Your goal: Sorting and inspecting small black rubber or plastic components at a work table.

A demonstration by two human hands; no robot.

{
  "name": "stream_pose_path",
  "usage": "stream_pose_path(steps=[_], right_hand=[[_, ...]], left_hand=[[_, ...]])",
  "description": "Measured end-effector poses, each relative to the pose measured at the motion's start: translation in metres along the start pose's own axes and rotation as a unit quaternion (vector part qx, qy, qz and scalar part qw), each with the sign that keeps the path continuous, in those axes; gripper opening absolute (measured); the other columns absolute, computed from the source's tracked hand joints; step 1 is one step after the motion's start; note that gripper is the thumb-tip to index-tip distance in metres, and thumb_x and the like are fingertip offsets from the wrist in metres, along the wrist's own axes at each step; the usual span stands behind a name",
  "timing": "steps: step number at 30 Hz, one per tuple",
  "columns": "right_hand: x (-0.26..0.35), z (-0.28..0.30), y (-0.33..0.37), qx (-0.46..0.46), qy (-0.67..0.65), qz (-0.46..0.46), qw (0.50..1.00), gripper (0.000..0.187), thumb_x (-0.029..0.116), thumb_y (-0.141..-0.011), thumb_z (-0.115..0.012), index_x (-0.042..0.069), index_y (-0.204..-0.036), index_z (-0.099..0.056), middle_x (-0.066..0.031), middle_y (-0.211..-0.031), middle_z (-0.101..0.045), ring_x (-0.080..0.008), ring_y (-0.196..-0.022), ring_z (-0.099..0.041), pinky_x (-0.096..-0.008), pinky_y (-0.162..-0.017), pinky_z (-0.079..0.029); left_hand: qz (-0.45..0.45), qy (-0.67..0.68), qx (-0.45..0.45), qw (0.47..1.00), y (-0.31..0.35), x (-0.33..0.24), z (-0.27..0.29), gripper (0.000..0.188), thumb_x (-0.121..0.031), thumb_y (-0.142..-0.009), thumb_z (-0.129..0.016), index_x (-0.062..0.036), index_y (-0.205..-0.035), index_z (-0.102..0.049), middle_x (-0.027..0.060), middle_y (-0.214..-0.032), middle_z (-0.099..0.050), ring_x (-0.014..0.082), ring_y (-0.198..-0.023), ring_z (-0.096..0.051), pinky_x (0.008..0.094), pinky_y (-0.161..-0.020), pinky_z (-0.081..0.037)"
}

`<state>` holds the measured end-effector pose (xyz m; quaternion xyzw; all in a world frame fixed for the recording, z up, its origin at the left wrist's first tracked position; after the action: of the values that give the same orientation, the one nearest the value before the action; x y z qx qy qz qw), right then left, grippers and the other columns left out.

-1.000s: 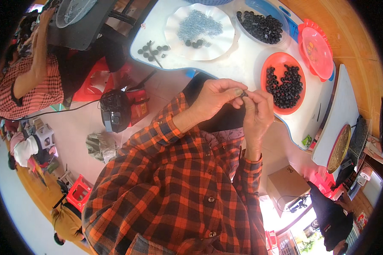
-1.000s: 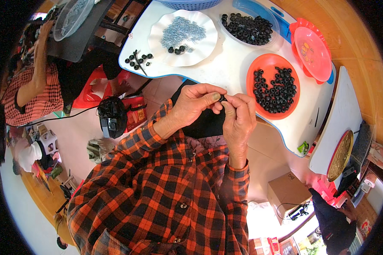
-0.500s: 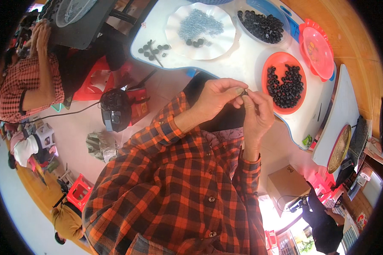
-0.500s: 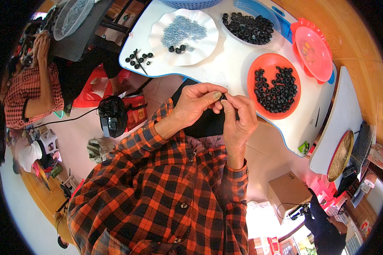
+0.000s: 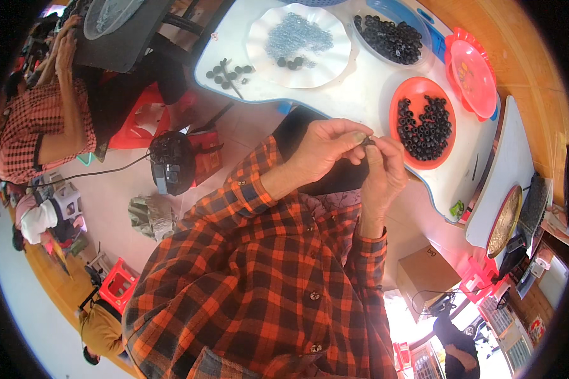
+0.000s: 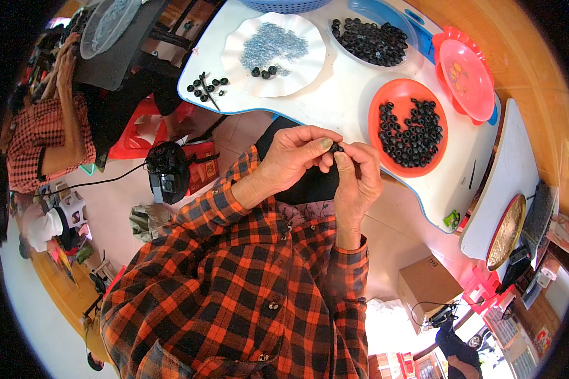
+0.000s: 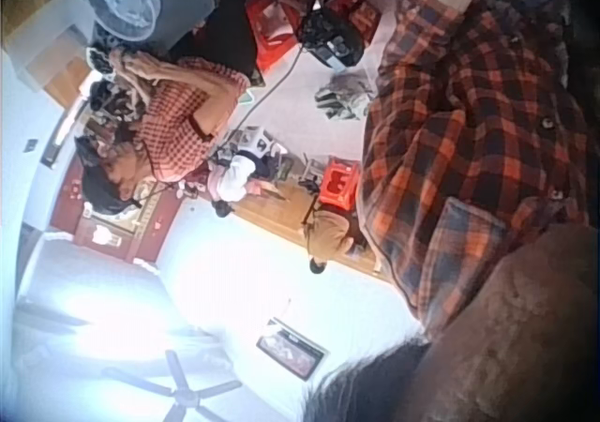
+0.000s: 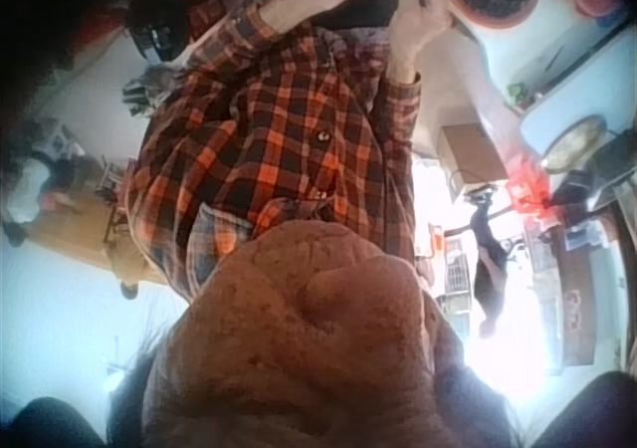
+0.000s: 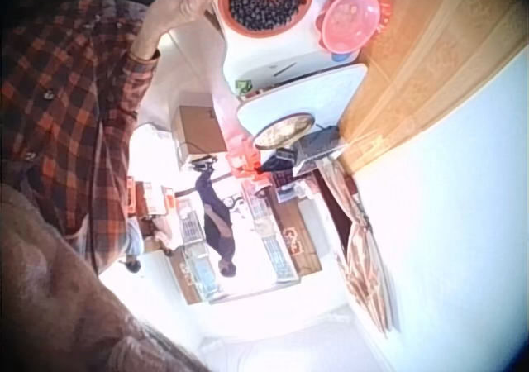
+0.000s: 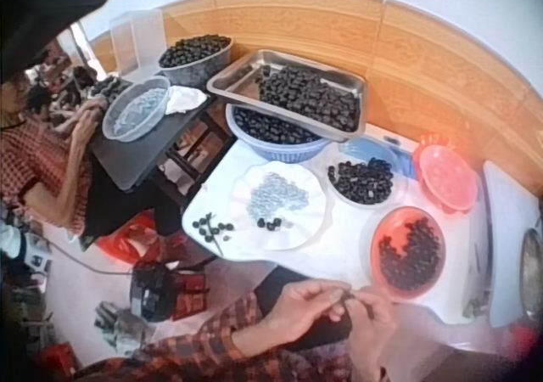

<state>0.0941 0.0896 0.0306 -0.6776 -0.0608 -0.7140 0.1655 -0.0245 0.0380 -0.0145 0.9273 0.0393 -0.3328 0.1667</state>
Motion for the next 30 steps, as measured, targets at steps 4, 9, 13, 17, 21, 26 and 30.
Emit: stream_pose_path(steps=[4, 9, 13, 17, 21, 26, 30], right_hand=[[0.001, 0.0, 0.0, -0.007, 0.003, 0.0, 1.0, 0.014, -0.007, -0.085, -0.068, -0.001, -0.098, -0.067, -0.0048, -0.1, -0.058, -0.0111, -0.09, -0.056, -0.0238, -0.08, -0.047], [0.005, 0.0, -0.001, 0.006, 0.054, 0.018, 0.998, 0.016, -0.007, -0.084, -0.07, 0.001, -0.098, -0.067, -0.0047, -0.099, -0.059, -0.0117, -0.088, -0.057, -0.024, -0.077, -0.048], [0.012, 0.001, -0.001, 0.026, 0.135, 0.067, 0.988, 0.016, -0.006, -0.083, -0.071, 0.001, -0.097, -0.067, -0.0063, -0.096, -0.059, -0.0132, -0.085, -0.058, -0.0243, -0.073, -0.049], [0.015, 0.0, 0.002, 0.029, 0.151, 0.073, 0.985, 0.016, -0.005, -0.083, -0.071, 0.001, -0.097, -0.065, -0.0079, -0.095, -0.059, -0.0152, -0.081, -0.059, -0.0262, -0.07, -0.05], [0.028, -0.007, 0.002, 0.055, 0.221, 0.11, 0.967, 0.016, -0.006, -0.083, -0.069, 0.001, -0.096, -0.064, -0.0102, -0.093, -0.059, -0.02, -0.078, -0.061, -0.0299, -0.066, -0.052], [0.032, -0.014, 0.003, 0.067, 0.246, 0.146, 0.956, 0.015, -0.006, -0.083, -0.067, 0.0, -0.095, -0.063, -0.0114, -0.092, -0.058, -0.0242, -0.076, -0.062, -0.033, -0.064, -0.052], [0.028, -0.016, 0.006, 0.08, 0.264, 0.136, 0.952, 0.013, -0.006, -0.084, -0.066, -0.001, -0.096, -0.063, -0.0119, -0.093, -0.057, -0.0246, -0.075, -0.062, -0.034, -0.063, -0.052]], left_hand=[[-0.003, -0.007, -0.001, 1.0, 0.001, -0.002, -0.001, 0.023, -0.007, -0.099, -0.057, 0.0054, -0.117, -0.064, 0.0076, -0.091, -0.068, 0.0099, -0.075, -0.065, 0.0241, -0.067, -0.057], [-0.01, -0.033, -0.004, 0.999, 0.001, -0.002, 0.001, 0.023, -0.006, -0.099, -0.056, 0.0054, -0.117, -0.064, 0.0077, -0.091, -0.069, 0.0101, -0.075, -0.065, 0.0241, -0.068, -0.057], [-0.022, -0.085, -0.016, 0.996, 0.002, -0.003, 0.002, 0.023, -0.007, -0.098, -0.058, 0.0044, -0.117, -0.065, 0.0082, -0.091, -0.069, 0.01, -0.076, -0.066, 0.0245, -0.069, -0.058], [-0.04, -0.109, -0.019, 0.993, 0.005, -0.005, 0.005, 0.023, -0.008, -0.098, -0.059, 0.0035, -0.117, -0.065, 0.0083, -0.091, -0.07, 0.0109, -0.076, -0.066, 0.0249, -0.071, -0.058], [-0.028, -0.106, -0.031, 0.993, 0.007, -0.004, 0.005, 0.023, -0.007, -0.098, -0.059, 0.0039, -0.117, -0.066, 0.0089, -0.093, -0.07, 0.0118, -0.077, -0.067, 0.0251, -0.073, -0.058], [-0.02, -0.115, -0.032, 0.993, 0.006, -0.001, 0.008, 0.025, -0.006, -0.094, -0.065, 0.0056, -0.116, -0.066, 0.0109, -0.094, -0.071, 0.0132, -0.079, -0.067, 0.0255, -0.073, -0.058], [-0.012, -0.123, -0.016, 0.992, 0.004, -0.001, 0.008, 0.025, -0.007, -0.092, -0.067, 0.006, -0.114, -0.066, 0.0113, -0.094, -0.071, 0.0138, -0.079, -0.068, 0.0256, -0.074, -0.058]])
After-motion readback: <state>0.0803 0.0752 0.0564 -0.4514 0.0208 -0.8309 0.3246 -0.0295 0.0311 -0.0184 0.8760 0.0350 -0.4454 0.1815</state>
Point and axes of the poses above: each hand's wrist, its own y-axis away from the middle knuckle, its own z-axis out of the back of the hand, x = y × z, the point moved 8 cm from there along -y, towards the middle knuckle
